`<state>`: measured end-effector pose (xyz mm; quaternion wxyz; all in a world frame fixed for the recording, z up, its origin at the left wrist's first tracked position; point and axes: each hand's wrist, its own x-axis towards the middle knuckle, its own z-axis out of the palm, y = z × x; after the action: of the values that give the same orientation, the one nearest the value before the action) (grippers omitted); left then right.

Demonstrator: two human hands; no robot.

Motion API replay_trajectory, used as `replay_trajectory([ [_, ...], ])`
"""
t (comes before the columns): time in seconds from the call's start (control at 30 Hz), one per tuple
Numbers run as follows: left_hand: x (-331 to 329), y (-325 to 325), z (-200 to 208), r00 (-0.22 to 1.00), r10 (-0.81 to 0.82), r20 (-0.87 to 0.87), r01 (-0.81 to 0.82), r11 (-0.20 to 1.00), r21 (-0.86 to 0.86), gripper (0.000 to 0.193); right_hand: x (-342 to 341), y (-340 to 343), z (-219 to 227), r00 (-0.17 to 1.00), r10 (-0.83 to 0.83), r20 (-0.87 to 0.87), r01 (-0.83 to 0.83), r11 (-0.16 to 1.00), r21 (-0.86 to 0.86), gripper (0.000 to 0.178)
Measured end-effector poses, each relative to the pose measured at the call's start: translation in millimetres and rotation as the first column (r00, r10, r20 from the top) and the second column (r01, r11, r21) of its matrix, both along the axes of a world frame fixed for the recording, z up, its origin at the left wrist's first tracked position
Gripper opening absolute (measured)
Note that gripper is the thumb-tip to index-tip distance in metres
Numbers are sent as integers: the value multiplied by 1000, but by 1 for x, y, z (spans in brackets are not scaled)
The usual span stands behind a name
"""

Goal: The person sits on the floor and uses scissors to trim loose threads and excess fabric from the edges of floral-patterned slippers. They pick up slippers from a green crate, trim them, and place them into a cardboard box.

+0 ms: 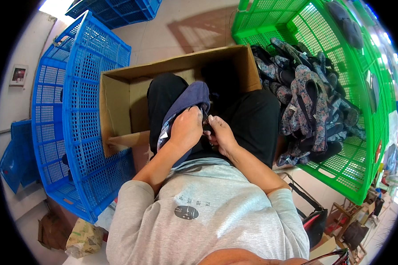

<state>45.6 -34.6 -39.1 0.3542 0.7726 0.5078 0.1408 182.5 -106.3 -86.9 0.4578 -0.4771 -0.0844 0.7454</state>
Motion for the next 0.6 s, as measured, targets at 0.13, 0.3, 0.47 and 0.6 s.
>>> replay_trajectory([
  [0.13,-8,0,10,969,38,244,-22,998,-66,7,-10,-12,-8,1000,16,1,-16,991,130,25],
  [0.3,-10,14,56,931,119,345,15,931,-363,7,-20,-12,-26,993,4,116,-38,956,292,34],
  [0.47,19,54,81,940,-126,317,134,991,-3,11,-19,-13,-27,996,25,89,-50,955,293,36],
  [0.6,65,94,64,959,-281,37,263,930,257,17,-20,-15,-37,995,32,97,-61,947,315,35],
])
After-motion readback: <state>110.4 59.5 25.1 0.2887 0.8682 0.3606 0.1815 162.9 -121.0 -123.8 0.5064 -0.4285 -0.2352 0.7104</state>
